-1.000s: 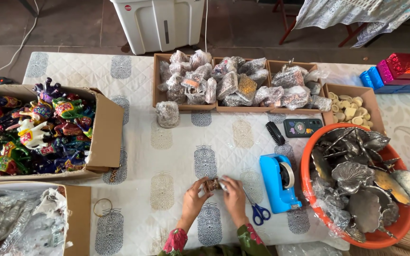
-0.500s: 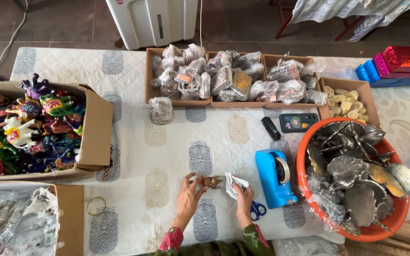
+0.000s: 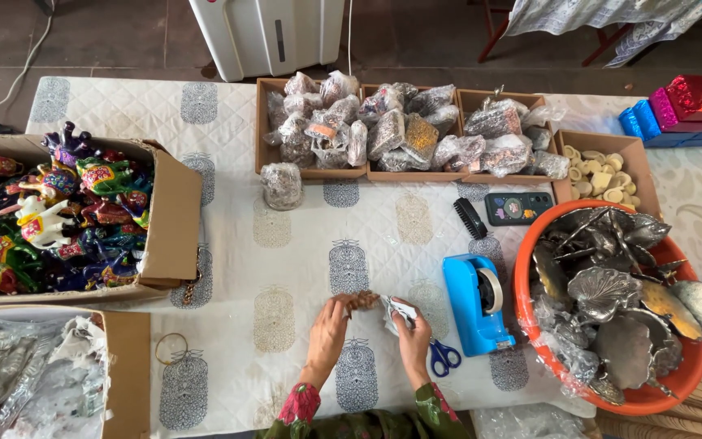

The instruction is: The person picks a small decorative figurine from a box, wraps it with a white cloth, and then places it into a bubble wrap pouch. The person repeats this process for multiple items, handling them one at a time.

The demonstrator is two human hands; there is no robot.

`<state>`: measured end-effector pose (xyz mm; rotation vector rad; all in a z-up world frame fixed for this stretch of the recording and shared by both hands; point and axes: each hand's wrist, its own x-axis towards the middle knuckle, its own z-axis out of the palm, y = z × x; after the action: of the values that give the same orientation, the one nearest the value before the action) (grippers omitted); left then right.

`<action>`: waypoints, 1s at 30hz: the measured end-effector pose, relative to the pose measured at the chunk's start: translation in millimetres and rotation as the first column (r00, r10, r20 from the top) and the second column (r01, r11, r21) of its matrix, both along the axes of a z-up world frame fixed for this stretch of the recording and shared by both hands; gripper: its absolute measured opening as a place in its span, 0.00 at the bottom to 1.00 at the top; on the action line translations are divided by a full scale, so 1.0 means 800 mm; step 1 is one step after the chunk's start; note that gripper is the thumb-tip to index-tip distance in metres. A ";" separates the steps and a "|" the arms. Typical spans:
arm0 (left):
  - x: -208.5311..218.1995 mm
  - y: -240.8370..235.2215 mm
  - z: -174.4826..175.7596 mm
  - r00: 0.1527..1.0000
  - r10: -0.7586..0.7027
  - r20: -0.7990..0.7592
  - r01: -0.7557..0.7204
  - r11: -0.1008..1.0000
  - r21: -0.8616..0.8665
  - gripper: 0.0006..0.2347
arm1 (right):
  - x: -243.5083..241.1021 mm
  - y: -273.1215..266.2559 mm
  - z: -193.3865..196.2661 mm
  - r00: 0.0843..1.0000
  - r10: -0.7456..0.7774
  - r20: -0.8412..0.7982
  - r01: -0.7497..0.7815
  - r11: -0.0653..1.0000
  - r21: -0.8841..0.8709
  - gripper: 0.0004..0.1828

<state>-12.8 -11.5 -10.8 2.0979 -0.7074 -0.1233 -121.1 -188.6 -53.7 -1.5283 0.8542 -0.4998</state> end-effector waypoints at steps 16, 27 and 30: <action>0.000 -0.002 -0.020 0.899 -0.009 -0.438 -0.050 0.991 -0.124 0.28 | 0.029 0.024 0.047 0.892 0.387 -0.234 -0.445 0.665 -0.599 0.20; -0.002 -0.001 -0.018 0.876 0.015 -0.482 -0.074 0.992 -0.103 0.28 | 0.035 0.014 0.023 0.959 0.151 -0.240 -0.270 0.746 -0.608 0.19; 0.001 -0.001 -0.016 0.880 0.013 -0.475 -0.072 0.992 -0.106 0.28 | 0.034 0.026 0.052 0.942 0.277 -0.191 -0.332 0.677 -0.657 0.23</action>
<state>-12.3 -12.6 -23.3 1.8593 -0.3593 -0.5389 -93.9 -167.7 -11.7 -2.3435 0.4490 -0.5377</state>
